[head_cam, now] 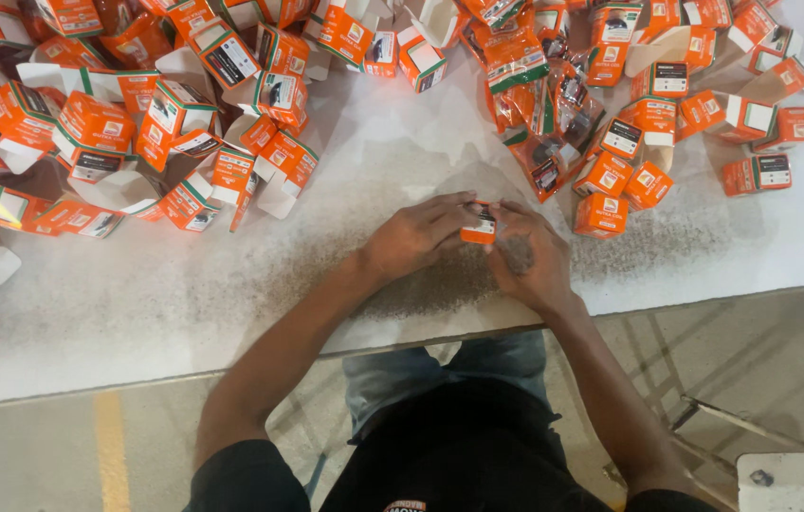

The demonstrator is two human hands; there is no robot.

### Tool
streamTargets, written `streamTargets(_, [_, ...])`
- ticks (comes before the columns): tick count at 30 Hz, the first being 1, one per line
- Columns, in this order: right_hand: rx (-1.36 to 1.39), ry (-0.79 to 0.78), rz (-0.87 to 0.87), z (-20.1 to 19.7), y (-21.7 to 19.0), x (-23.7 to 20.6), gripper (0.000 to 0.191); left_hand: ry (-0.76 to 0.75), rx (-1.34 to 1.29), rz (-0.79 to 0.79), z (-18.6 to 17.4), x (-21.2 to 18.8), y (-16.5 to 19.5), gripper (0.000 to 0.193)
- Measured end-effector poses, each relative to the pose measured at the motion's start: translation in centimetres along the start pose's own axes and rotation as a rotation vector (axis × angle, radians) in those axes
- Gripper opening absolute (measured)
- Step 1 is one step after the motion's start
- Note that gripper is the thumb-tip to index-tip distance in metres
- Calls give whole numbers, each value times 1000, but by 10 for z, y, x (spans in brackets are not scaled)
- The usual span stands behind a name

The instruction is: The person stands at a table covered with many small orange product boxes and folds closed the flaps of each box, some containing blister-packed items, then pushes the finished boxes back onto the pile. They pick up open boxes one at a time, press the flaps shut by hand, and set them aside.

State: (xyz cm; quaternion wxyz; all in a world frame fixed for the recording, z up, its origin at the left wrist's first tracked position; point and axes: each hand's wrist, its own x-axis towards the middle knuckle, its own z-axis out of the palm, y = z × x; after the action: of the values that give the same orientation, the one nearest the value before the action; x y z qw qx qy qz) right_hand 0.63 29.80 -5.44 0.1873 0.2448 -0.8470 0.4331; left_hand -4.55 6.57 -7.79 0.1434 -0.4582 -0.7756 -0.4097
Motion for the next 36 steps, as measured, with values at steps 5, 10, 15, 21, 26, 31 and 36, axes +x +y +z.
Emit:
streamTargets(5, [-31, -15, 36, -1, -1, 0, 32, 25, -24, 69, -16, 11, 13, 40])
streamTargets(10, [-38, 3, 56, 0, -2, 0, 29, 39, -54, -72, -11, 12, 17, 29])
streamTargets(15, [-46, 31, 73, -1, -3, -1, 24, 40, -92, -99, -12, 11, 13, 22])
streamTargets(21, [-44, -46, -28, -3, -5, -1, 26, -25, -34, 37, -21, 13, 17, 23])
streamTargets(26, [-49, -36, 11, -4, -6, -2, 30, -51, -162, -60, -25, 14, 17, 22])
streamTargets(31, [-4, 1, 51, -4, -7, -2, 24, 2, -145, -150, -20, 11, 21, 23])
streamTargets(36, [37, -28, 45, -3, -7, -2, 28, -44, -52, -19, -25, 11, 21, 18])
